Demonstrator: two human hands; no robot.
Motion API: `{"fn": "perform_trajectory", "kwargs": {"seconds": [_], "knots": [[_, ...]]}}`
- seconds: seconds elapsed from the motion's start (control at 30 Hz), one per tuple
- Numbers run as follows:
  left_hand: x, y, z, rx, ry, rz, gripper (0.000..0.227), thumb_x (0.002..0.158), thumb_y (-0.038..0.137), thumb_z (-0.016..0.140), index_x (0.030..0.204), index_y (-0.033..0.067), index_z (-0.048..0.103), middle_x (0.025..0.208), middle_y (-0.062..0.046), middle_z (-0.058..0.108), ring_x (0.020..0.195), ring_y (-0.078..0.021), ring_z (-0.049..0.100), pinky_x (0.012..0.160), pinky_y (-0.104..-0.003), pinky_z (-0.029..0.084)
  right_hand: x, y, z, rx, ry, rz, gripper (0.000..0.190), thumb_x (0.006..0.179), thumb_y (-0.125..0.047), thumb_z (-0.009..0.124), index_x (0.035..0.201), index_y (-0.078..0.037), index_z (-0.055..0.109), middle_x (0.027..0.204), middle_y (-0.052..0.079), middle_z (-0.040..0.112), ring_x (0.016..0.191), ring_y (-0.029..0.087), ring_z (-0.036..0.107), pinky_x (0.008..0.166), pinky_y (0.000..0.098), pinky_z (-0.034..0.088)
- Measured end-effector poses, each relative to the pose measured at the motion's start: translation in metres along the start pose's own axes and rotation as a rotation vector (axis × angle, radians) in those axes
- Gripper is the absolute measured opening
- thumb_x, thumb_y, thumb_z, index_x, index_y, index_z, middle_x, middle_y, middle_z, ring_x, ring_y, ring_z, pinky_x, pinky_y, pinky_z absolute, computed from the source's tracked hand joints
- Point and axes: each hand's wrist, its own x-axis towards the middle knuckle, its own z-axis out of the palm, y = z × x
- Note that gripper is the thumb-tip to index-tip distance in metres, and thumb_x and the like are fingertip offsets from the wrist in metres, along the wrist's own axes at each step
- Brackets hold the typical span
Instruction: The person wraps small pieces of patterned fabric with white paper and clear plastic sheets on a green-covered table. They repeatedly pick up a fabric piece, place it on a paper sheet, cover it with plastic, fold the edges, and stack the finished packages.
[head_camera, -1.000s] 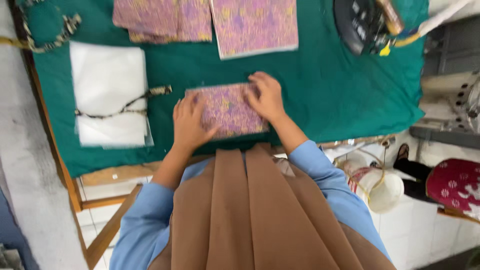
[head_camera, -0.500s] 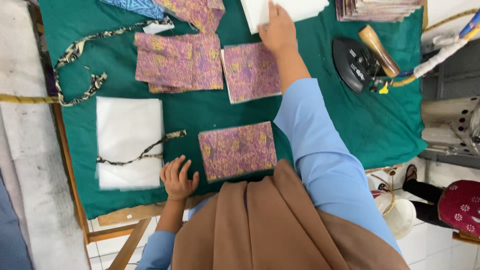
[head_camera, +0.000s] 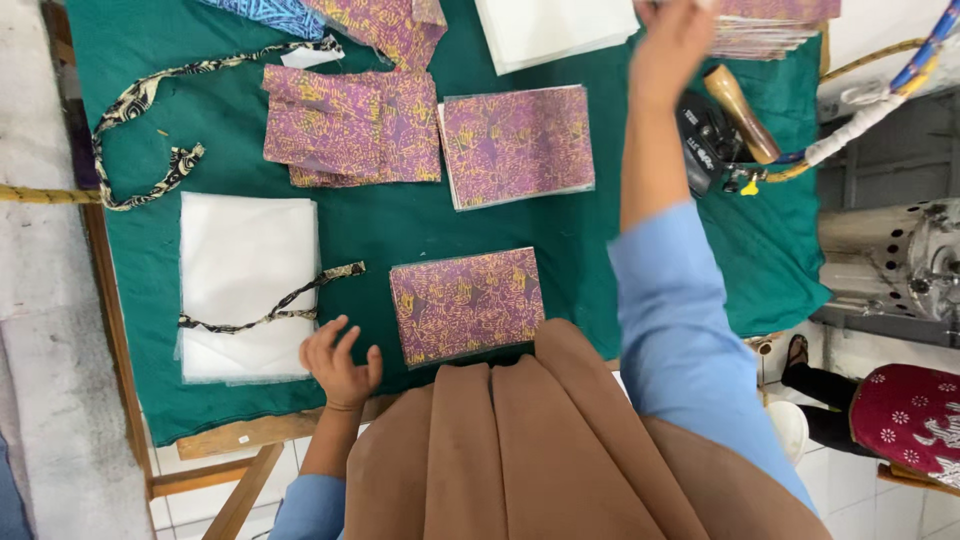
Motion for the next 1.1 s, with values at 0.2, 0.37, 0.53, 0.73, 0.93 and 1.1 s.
{"fn": "perform_trajectory", "kwargs": {"seconds": [0.2, 0.37, 0.53, 0.73, 0.93, 1.1], "knots": [[0.051, 0.05, -0.016, -1.002, -0.041, -0.337, 0.075, 0.094, 0.046, 0.074, 0.15, 0.0088, 0.04, 0.147, -0.013, 0.052, 0.14, -0.028, 0.049, 0.117, -0.043, 0.041, -0.178, -0.2, -0.028, 0.692, -0.065, 0.592, 0.039, 0.11, -0.015, 0.051, 0.146, -0.001, 0.046, 0.134, 0.015, 0.068, 0.115, 0.025, 0.071, 0.097, 0.0408, 0.061], [0.03, 0.06, -0.041, -1.344, -0.541, -0.67, 0.069, 0.092, 0.021, 0.081, 0.148, 0.0007, 0.046, 0.14, -0.013, 0.06, 0.128, -0.0196, 0.055, 0.107, -0.037, 0.046, -0.327, -0.236, -0.037, 0.572, -0.234, 0.996, 0.029, 0.114, -0.009, 0.047, 0.14, 0.0, 0.05, 0.125, 0.015, 0.069, 0.105, 0.025, 0.07, 0.087, 0.0408, 0.06], [0.008, 0.052, -0.055, -1.04, -0.641, -0.935, 0.05, 0.093, 0.013, 0.072, 0.139, 0.0008, 0.057, 0.132, -0.014, 0.069, 0.117, -0.0179, 0.065, 0.101, -0.037, 0.054, -0.372, -0.224, -0.092, 0.435, -0.447, 1.296, 0.037, 0.099, -0.012, 0.048, 0.134, -0.002, 0.055, 0.114, 0.01, 0.071, 0.094, 0.019, 0.072, 0.075, 0.039, 0.063], [0.047, 0.053, -0.03, -0.505, -0.499, -0.469, 0.044, 0.091, -0.001, 0.071, 0.131, -0.0027, 0.055, 0.122, -0.015, 0.064, 0.113, -0.0193, 0.062, 0.098, -0.034, 0.051, -0.33, -0.184, -0.094, -0.238, -0.576, 0.651, 0.026, 0.097, 0.001, 0.067, 0.123, -0.003, 0.065, 0.088, -0.007, 0.057, 0.072, 0.001, 0.046, 0.063, 0.0182, 0.041], [0.079, 0.049, 0.002, -0.769, -0.34, -0.562, 0.035, 0.099, 0.003, 0.068, 0.133, 0.003, 0.062, 0.112, -0.003, 0.069, 0.093, -0.008, 0.066, 0.081, -0.024, 0.055, -0.278, -0.173, -0.088, -0.122, -0.505, 0.554, 0.008, 0.103, -0.004, 0.069, 0.11, 0.0, 0.068, 0.089, -0.002, 0.066, 0.076, 0.004, 0.06, 0.065, 0.0214, 0.048], [0.046, 0.042, 0.015, -0.62, -0.493, -0.616, 0.038, 0.091, 0.002, 0.07, 0.128, 0.0044, 0.07, 0.095, 0.0, 0.067, 0.075, -0.0066, 0.064, 0.068, -0.023, 0.053, -0.311, -0.168, -0.099, -0.355, -0.596, 0.86, 0.016, 0.093, -0.01, 0.071, 0.105, -0.001, 0.066, 0.078, 0.0, 0.069, 0.061, 0.005, 0.063, 0.046, 0.0243, 0.052]]}}
